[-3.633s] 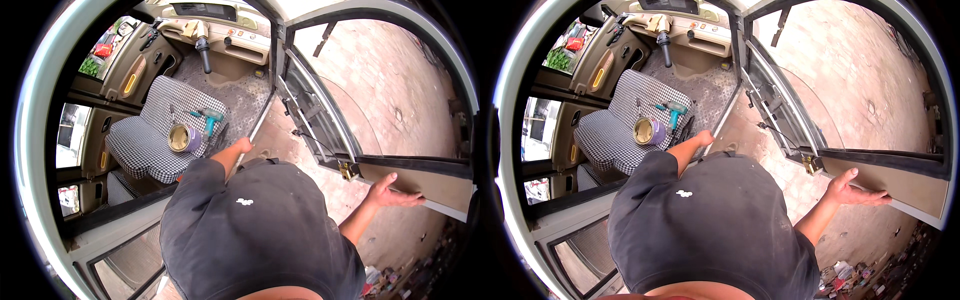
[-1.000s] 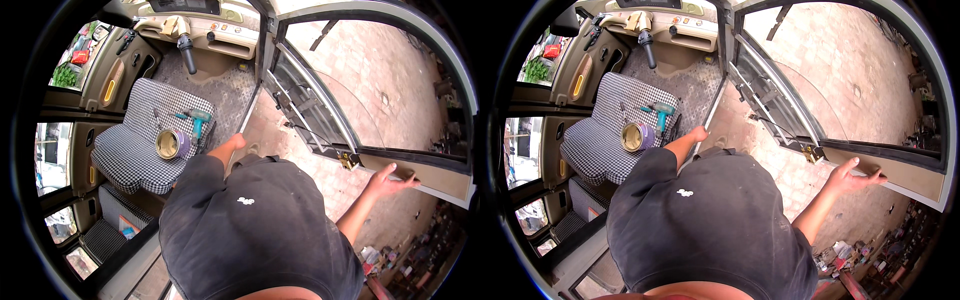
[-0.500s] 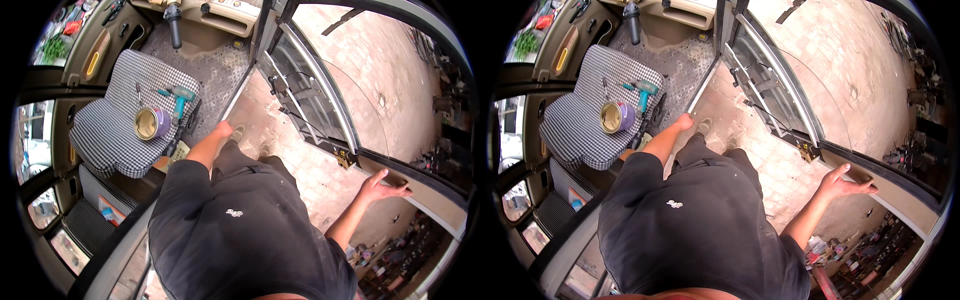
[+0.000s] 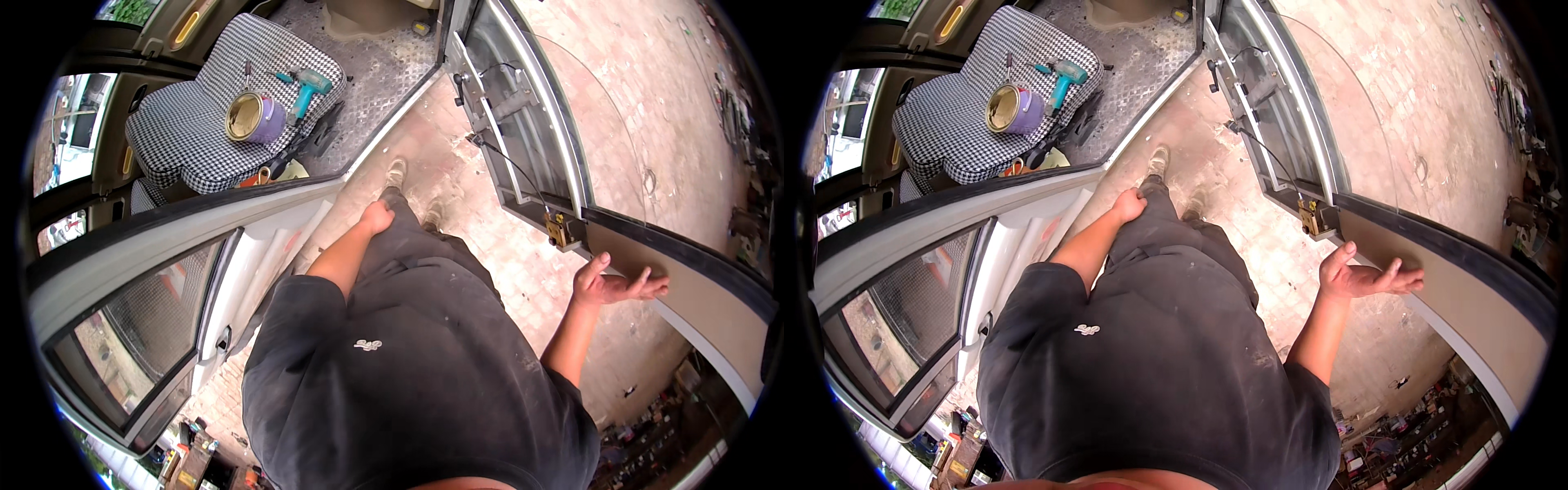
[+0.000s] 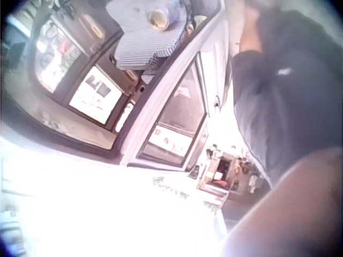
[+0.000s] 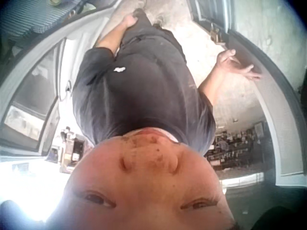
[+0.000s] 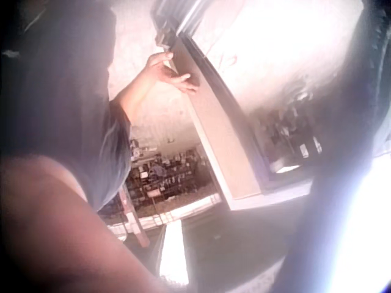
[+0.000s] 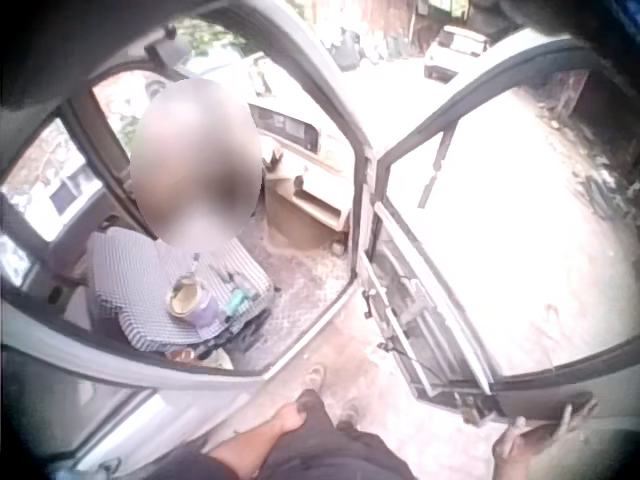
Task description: The person uses a cordless drill to drive screws into a white curved car door frame held in their left hand. They work along the edge of the frame, securing it to a black rubber seal or trim piece. The person then places the drill on the car seat and continues to handle the frame.
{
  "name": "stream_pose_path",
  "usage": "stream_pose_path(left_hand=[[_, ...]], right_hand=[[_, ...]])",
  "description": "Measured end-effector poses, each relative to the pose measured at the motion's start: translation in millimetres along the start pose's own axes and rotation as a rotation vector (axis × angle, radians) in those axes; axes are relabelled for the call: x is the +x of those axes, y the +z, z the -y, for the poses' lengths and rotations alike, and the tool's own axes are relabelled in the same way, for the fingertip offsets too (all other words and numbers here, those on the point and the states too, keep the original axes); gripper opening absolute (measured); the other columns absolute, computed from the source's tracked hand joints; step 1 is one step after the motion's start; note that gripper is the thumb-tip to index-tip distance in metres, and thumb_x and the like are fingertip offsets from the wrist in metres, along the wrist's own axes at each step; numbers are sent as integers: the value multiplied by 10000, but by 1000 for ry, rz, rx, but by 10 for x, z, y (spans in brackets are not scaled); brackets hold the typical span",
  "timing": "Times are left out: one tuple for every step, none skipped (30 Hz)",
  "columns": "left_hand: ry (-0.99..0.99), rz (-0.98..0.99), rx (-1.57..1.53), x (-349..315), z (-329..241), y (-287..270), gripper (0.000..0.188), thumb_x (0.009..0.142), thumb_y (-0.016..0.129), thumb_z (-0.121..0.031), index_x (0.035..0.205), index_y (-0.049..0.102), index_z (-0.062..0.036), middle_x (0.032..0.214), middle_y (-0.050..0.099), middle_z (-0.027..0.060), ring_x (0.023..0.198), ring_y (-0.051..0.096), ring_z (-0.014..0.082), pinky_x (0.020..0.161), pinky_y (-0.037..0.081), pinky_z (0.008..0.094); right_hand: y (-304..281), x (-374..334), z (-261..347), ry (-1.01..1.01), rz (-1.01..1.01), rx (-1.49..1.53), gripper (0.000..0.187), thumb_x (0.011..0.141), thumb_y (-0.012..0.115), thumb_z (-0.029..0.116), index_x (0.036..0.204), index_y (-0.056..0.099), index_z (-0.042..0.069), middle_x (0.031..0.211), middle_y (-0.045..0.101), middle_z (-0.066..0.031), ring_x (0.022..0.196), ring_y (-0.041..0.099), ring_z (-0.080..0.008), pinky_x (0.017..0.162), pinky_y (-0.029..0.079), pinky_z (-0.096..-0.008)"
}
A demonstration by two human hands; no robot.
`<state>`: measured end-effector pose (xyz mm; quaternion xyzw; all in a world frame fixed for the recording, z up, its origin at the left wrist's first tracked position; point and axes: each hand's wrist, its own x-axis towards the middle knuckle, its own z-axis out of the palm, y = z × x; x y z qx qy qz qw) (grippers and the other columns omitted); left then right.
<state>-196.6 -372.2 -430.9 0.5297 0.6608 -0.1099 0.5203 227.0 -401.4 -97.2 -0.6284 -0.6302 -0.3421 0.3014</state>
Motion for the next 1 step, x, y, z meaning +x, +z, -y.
stream_pose_path(left_hand=[[12,-2,28,-75,-14,-16,505,850,593,-304,1264,621,-16,1262,612,278,1202,591,373,1045,455,401]], right_hand=[[-42,-31,-46,-23,46,47,762,934,597,449,1491,285,32,1635,58,-256,1526,-12,-393,1177,-22,-598]])
